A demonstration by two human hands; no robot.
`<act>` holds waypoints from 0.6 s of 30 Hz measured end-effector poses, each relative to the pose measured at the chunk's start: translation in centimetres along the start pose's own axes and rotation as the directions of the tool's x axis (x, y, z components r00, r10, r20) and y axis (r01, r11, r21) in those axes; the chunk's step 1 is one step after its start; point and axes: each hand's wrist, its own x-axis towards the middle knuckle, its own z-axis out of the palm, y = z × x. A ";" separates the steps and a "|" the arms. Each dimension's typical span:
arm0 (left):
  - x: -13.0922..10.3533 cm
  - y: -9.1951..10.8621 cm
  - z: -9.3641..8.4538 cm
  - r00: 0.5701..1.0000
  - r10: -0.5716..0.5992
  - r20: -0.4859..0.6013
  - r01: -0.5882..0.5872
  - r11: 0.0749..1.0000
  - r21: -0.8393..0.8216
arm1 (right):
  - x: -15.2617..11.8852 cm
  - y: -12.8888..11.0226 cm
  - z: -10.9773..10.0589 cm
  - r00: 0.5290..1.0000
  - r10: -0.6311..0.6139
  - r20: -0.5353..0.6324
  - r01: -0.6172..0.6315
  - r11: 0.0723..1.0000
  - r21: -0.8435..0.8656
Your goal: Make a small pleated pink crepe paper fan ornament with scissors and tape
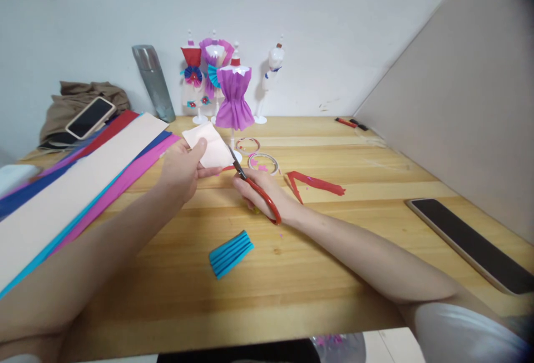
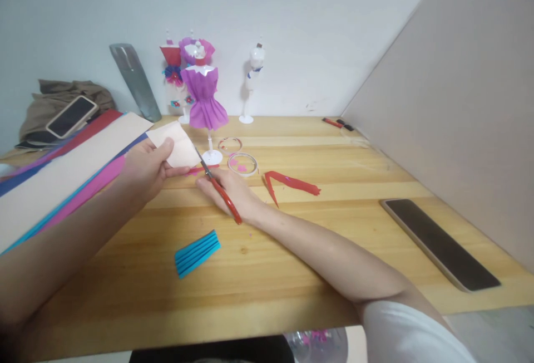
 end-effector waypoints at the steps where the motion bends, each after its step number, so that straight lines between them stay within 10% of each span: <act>1: -0.1 0.0 0.1 1.000 -0.003 0.001 0.003 1.000 0.006 | 0.0 0.0 0.0 1.000 -0.004 0.010 0.004 1.000 0.015; 18: -1.4 -0.6 1.0 0.997 -0.069 0.039 0.062 0.986 0.154 | 0.0 -0.5 -0.2 0.999 -0.021 0.028 0.021 1.000 0.000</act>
